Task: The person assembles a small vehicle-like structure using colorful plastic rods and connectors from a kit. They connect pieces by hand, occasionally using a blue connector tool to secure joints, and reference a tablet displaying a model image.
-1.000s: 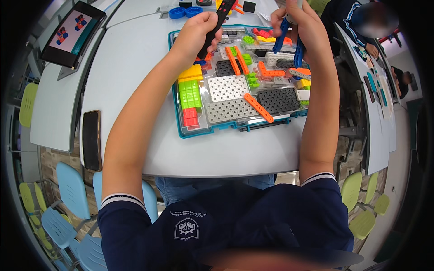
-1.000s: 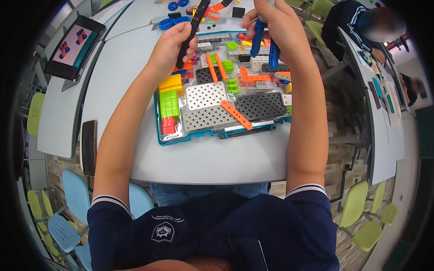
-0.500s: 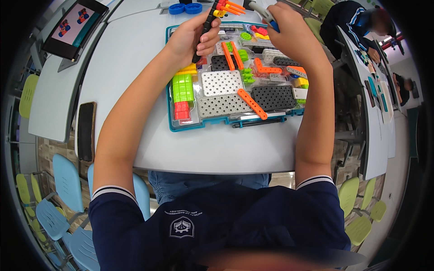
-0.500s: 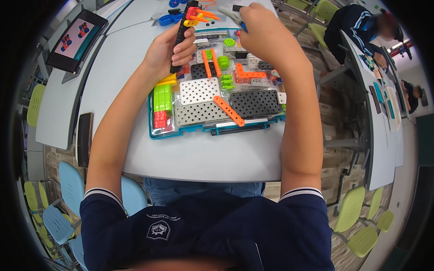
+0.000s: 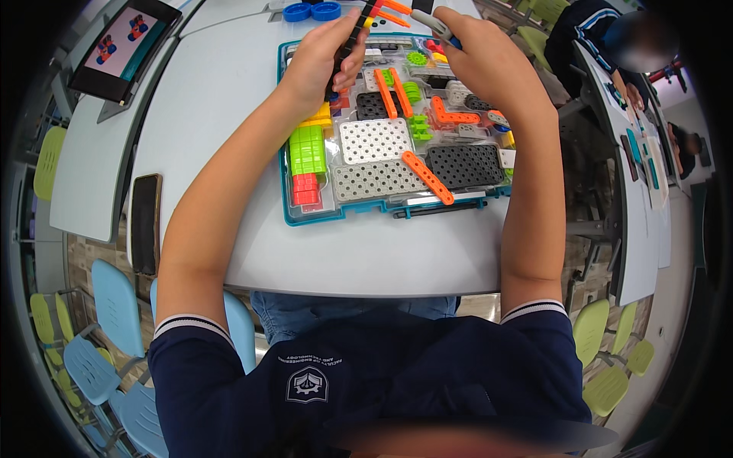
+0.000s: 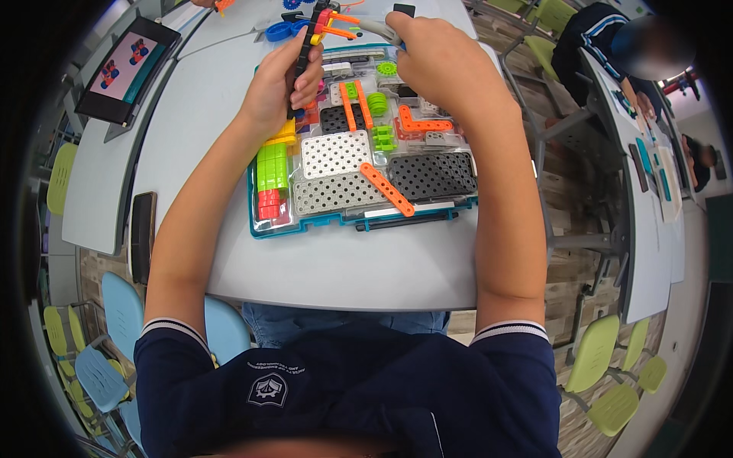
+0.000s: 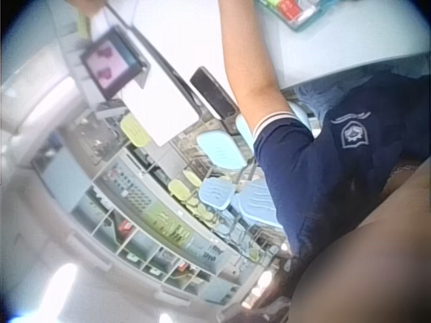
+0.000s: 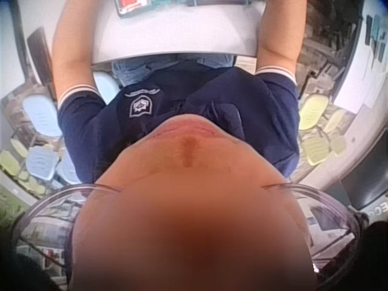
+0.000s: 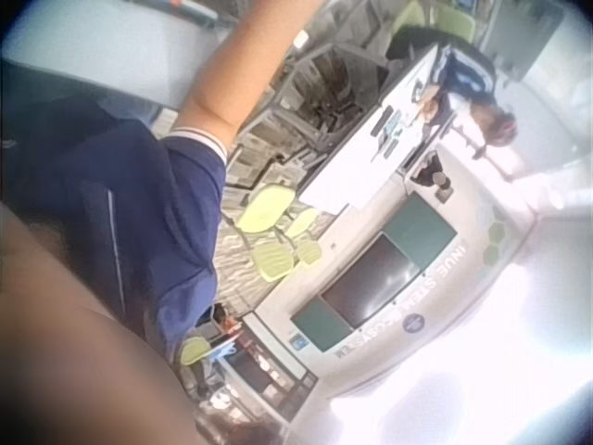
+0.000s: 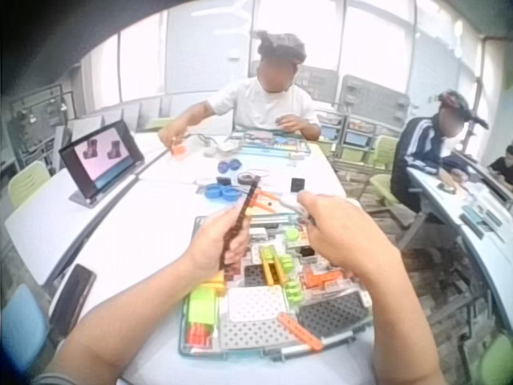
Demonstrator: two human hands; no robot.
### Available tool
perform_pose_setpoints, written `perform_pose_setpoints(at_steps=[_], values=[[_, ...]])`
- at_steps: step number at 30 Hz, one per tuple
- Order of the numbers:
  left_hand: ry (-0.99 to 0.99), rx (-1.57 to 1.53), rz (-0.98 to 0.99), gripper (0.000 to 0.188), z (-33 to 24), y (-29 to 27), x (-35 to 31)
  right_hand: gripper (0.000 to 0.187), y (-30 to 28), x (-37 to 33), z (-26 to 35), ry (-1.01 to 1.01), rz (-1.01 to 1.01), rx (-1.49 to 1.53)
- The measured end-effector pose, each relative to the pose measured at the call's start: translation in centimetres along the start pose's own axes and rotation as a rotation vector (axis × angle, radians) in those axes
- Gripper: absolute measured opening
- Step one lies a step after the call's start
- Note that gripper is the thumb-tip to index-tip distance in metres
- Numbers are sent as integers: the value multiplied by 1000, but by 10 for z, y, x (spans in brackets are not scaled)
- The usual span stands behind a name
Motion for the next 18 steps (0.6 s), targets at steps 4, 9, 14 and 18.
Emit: perform_pose_setpoints(at_steps=[4, 9, 14, 18], values=[[4, 31, 7, 38, 1, 1, 0, 28, -1, 3, 6, -38, -57, -73], [16, 19, 1, 38, 0, 3, -1, 40, -10, 3, 15, 75, 60, -22], [36, -4, -12, 38, -5, 2, -2, 42, -9, 7, 17, 169, 67, -134], [100, -85, -57, 35, -5, -4, -2, 41, 0, 9, 11, 56, -132, -107]])
Point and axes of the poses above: each hand's wrist, its own x-axis towards the middle knuckle, its own y-axis out of the palm, z = x × y, the point moved 3 cm from there along x, towards the middle knuckle, and after that the axes turned 5 degrees about y, right-handed, at the moved point
